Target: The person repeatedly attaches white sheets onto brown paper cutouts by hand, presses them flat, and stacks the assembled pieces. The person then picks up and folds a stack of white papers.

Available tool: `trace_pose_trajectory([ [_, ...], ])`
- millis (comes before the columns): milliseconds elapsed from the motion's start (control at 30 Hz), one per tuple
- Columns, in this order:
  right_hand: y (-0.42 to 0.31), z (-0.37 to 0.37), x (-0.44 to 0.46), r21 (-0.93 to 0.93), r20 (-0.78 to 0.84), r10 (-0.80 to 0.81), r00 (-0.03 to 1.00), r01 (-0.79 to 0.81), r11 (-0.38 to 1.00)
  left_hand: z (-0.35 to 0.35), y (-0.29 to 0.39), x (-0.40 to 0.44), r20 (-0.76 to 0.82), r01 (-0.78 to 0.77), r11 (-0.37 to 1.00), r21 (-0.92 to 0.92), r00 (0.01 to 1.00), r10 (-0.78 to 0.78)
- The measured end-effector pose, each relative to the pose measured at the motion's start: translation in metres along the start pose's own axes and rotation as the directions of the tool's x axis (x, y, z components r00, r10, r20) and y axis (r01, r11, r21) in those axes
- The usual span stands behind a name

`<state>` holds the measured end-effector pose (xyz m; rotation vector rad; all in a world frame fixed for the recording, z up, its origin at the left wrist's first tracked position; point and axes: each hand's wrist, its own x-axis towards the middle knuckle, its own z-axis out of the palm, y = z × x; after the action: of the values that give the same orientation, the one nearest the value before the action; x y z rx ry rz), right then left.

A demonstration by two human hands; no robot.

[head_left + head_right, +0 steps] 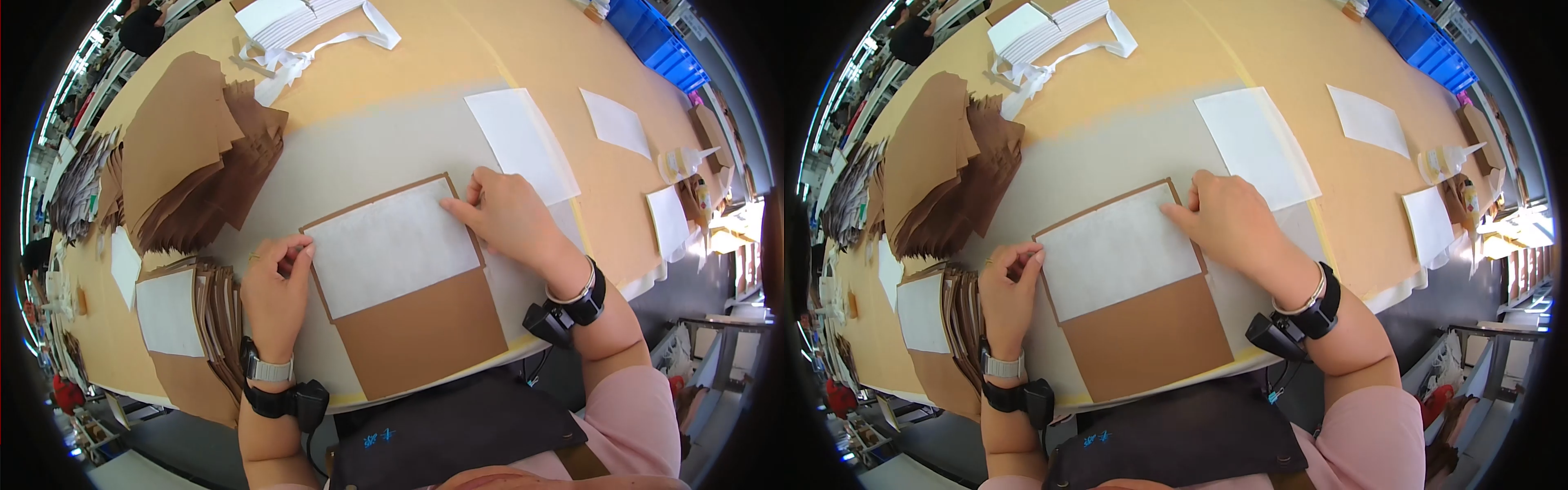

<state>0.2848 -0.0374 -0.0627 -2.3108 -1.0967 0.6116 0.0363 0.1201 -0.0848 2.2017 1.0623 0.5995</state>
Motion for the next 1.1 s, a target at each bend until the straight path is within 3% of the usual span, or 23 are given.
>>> trace_pose_trajectory([
  [300,-0.002,-0.009,0.001,0.161,0.135,0.082,0.987,-0.104,0.981,0.002,0.001,-0.001,-0.012,-0.018,1.000,-0.006,1.000,0.018],
  [533,0.001,-0.005,-0.005,0.201,0.060,0.016,0.998,-0.028,0.979,0.002,0.001,-0.002,-0.046,-0.035,0.999,-0.002,0.998,0.035],
  [633,0.003,0.003,-0.006,0.244,0.023,-0.095,0.995,0.087,0.966,0.000,0.003,-0.002,-0.015,-0.020,1.000,0.003,1.000,0.020],
  [700,0.010,0.008,-0.004,0.019,-0.041,-0.269,0.962,0.270,0.963,0.000,0.002,-0.001,-0.011,-0.009,1.000,-0.002,1.000,0.009],
  [733,0.011,0.009,-0.002,0.019,-0.041,-0.271,0.962,0.272,0.962,0.000,0.002,-0.001,0.002,0.002,1.000,-0.007,1.000,-0.002],
  [800,0.012,0.009,-0.001,-0.187,-0.144,-0.219,0.965,0.191,0.964,-0.001,0.003,-0.001,0.002,0.006,1.000,0.004,1.000,-0.006],
  [1033,0.015,0.005,-0.001,-0.143,-0.189,-0.187,0.964,0.161,0.977,-0.001,-0.004,-0.001,-0.014,-0.058,0.998,0.010,0.998,0.058],
  [1100,0.019,0.003,0.000,-0.087,-0.163,-0.236,0.958,0.224,0.971,0.000,-0.007,0.000,0.011,-0.023,1.000,-0.014,1.000,0.023],
])
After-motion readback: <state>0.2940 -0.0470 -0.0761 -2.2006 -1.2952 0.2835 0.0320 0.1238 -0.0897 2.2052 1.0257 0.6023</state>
